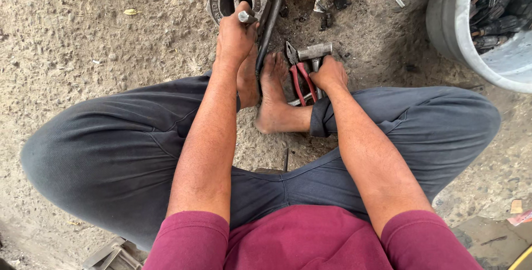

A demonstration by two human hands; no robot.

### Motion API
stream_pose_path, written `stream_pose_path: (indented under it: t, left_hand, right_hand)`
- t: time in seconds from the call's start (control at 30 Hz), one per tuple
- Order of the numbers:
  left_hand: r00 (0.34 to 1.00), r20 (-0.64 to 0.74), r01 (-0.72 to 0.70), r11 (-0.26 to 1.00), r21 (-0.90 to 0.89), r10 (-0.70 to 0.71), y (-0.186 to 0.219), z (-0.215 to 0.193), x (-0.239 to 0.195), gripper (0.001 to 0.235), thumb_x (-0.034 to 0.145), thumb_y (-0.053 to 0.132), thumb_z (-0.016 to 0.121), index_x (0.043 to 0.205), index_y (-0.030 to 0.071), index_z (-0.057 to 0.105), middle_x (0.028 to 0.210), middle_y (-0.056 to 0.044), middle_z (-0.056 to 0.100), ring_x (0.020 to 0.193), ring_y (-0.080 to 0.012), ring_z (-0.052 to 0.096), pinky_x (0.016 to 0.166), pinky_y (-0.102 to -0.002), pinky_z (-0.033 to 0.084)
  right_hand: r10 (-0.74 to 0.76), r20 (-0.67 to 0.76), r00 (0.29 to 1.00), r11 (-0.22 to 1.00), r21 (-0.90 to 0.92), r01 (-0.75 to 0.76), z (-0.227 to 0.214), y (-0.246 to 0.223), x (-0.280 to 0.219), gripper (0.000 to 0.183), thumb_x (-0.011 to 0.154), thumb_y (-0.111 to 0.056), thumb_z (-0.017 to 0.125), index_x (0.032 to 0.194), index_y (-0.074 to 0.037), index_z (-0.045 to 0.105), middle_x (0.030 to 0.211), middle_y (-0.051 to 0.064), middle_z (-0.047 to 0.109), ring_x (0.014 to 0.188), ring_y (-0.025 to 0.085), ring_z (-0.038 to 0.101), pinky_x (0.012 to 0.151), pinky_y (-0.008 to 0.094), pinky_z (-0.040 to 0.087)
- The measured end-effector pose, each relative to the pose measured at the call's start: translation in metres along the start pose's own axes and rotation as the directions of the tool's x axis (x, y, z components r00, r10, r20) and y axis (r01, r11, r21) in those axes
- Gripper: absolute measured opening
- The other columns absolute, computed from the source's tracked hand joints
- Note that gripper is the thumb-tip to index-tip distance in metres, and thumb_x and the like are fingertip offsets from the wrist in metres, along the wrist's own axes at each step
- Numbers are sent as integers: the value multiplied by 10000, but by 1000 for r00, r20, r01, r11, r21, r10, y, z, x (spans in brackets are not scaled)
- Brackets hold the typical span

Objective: The person sits on the ground and uses a hammer to strike a metal rod placed inside a metal block. They repeatedly adjust the rod's position and use pliers to grip and manipulate the metal piece during the process.

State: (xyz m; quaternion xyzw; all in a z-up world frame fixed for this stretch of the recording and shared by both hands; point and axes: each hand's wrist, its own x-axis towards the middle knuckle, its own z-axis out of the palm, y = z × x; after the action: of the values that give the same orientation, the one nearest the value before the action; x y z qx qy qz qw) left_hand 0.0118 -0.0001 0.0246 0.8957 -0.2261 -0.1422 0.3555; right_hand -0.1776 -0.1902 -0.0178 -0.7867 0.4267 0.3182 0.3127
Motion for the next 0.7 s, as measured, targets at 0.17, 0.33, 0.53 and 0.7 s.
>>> stream_pose_path:
  t: [0.17,0.33,0.53,0.7]
  left_hand:
    - [999,-27,22,999,-28,-23,1,2,3,247,861,74,795,1001,91,592,856,-120,772,854,-317,776,682,-405,606]
    - [995,-95,11,998,-65,-17,5,-7,-5,216,836,56,806,967,69,635,843,-157,757,846,-372,746,681,-431,582]
    - [989,-148,15,998,-65,-25,8,-9,-2,192,832,74,806,965,49,669,855,-171,755,843,-386,741,694,-432,580]
    - [989,-142,41,999,-34,-45,-7,3,1,245,803,109,828,976,48,666,843,-168,762,845,-370,752,706,-422,592]
  right_hand:
    - [-163,-203,966,981,-134,138,-5,-12,-14,476,925,-340,792,1203,17,644,1137,224,695,1055,370,697,925,485,545]
    - [-541,-290,789,788,152,597,15,-61,-16,397,911,-153,743,1281,-82,616,1206,142,681,1052,320,694,885,441,568]
    - [-642,-397,656,658,156,737,49,-100,-17,705,847,-64,741,1501,-143,490,1338,104,608,1214,343,595,988,473,497]
    - [-646,-302,701,729,31,684,51,-102,-24,839,847,-61,708,1599,-151,348,1334,83,566,1254,310,532,1015,531,433]
